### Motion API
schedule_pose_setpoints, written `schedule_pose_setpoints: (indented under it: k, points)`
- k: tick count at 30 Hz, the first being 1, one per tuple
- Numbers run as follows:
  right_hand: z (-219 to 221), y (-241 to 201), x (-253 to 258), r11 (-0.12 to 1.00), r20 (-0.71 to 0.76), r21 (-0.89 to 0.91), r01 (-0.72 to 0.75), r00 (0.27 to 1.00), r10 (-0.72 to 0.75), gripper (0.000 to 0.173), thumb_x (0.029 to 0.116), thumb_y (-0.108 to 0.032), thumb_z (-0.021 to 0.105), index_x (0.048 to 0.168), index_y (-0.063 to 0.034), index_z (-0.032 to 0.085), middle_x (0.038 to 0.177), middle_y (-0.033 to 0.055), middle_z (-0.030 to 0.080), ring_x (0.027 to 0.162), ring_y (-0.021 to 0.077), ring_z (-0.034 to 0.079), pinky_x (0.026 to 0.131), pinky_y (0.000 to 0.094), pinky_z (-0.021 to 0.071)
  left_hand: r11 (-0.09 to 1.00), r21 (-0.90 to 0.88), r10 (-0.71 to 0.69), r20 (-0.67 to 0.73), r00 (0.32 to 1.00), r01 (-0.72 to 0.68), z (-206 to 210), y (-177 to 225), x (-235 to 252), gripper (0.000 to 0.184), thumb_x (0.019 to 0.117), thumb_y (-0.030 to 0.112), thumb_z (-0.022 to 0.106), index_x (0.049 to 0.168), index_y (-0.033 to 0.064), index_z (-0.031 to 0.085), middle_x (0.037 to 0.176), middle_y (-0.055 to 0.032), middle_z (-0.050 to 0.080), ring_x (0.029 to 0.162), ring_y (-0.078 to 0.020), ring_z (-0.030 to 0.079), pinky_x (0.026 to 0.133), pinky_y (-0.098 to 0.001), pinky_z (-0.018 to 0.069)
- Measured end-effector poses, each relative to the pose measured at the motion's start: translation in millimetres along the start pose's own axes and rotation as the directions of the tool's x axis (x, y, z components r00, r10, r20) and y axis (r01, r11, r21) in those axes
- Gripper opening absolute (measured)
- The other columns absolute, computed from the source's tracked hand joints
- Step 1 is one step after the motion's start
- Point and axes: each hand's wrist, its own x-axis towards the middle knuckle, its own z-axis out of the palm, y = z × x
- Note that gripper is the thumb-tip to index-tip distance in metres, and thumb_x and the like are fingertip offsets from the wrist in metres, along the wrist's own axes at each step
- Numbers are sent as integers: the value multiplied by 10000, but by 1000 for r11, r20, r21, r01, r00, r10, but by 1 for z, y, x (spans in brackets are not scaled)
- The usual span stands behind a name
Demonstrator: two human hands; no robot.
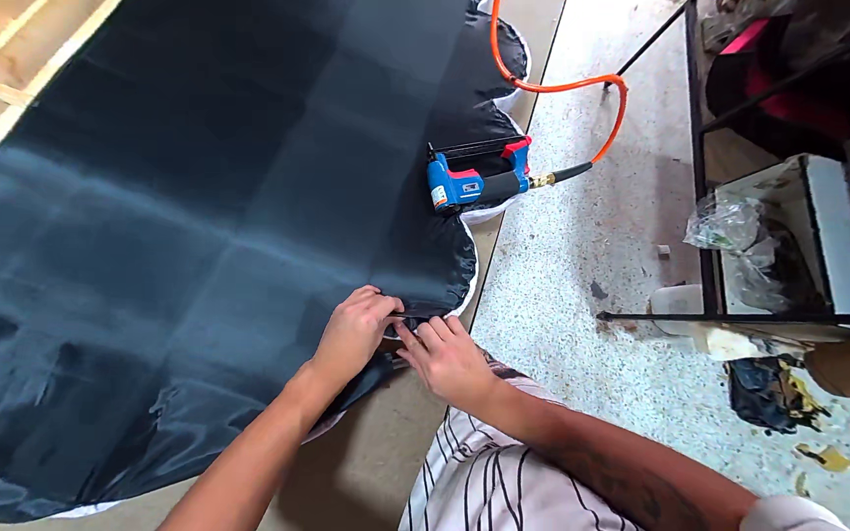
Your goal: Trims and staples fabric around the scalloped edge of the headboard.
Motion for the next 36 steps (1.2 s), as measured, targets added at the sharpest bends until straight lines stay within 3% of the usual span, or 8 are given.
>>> schedule_pose_setpoints:
  k: [4, 8, 12, 18, 24, 26, 31, 36]
  points:
    - [1, 0, -12, 1000, 10, 9, 1, 1000, -1, 407, 1065, -379, 489, 1295, -114, 696, 941, 44, 685, 901, 225, 645, 838, 419, 514, 987, 56, 136, 247, 959, -154, -22, -3, -1, 356, 1033, 407, 585, 1209, 145, 750, 1166, 41, 753, 1140, -120, 684, 1122, -352, 478]
    - [-10, 15, -11, 972, -248, 221, -81, 959, 136, 241, 1000, -332, 652, 1089, -131, 751, 926, 41, 682, 892, 208, 663, 807, 390, 559, 975, 70, 189, 242, 952, -211, -22, -5, 2, 278, 1063, 266, 549, 1142, 130, 778, 1107, 35, 778, 1066, -119, 721, 1079, -349, 509]
    - [-15, 28, 4, 946, -216, 269, -184, 945, 245, 332, 983, -403, 684, 1132, -111, 734, 1060, 72, 676, 1025, 236, 644, 898, 409, 542, 978, 75, 170, 255, 952, -194, -21, -4, 6, 224, 1024, 267, 618, 1088, 155, 801, 1099, 41, 782, 1038, -124, 731, 1034, -350, 544]
    - [-6, 30, 8, 916, -205, 389, -98, 960, 190, 166, 1017, -229, 640, 955, -133, 760, 953, -1, 692, 975, 165, 642, 885, 356, 522, 964, 128, 201, 225, 953, -234, -12, -8, 7, 270, 964, 391, 691, 1093, 182, 802, 1050, 53, 774, 1020, -123, 706, 1040, -347, 518]
    - [-8, 30, 8, 920, -163, 371, -124, 967, 196, 316, 980, -400, 689, 1117, -115, 695, 1115, 52, 658, 1091, 220, 617, 952, 404, 519, 988, 36, 150, 62, 987, -152, 0, -12, 8, 145, 980, 254, 693, 934, 175, 805, 847, 58, 753, 910, -74, 732, 1122, -355, 497]
    - [-7, 30, 11, 925, -124, 336, -175, 966, 227, 448, 948, -493, 699, 1215, -133, 699, 1154, 51, 650, 1114, 233, 602, 960, 428, 509, 992, -25, 127, 31, 991, -126, 1, -12, 5, 133, 972, 237, 706, 916, 158, 798, 853, 59, 751, 936, -76, 730, 1092, -338, 526]
    - [-9, 30, 23, 896, -117, 414, -162, 967, 228, 161, 978, -272, 696, 965, -126, 762, 949, 15, 694, 970, 185, 652, 892, 371, 531, 996, 2, 91, 174, 980, -92, -8, -11, 10, 168, 946, 322, 729, 1016, 184, 793, 966, 55, 748, 1112, -115, 687, 1076, -330, 526]
    - [-9, 37, 20, 932, -154, 361, -36, 983, 98, 166, 1029, -195, 610, 965, -110, 737, 974, 26, 689, 985, 190, 643, 916, 358, 518, 972, 39, 216, 251, 943, -233, -10, -15, 14, 231, 966, 355, 702, 1067, 166, 787, 1093, 18, 710, 1147, -176, 631, 1092, -367, 481]
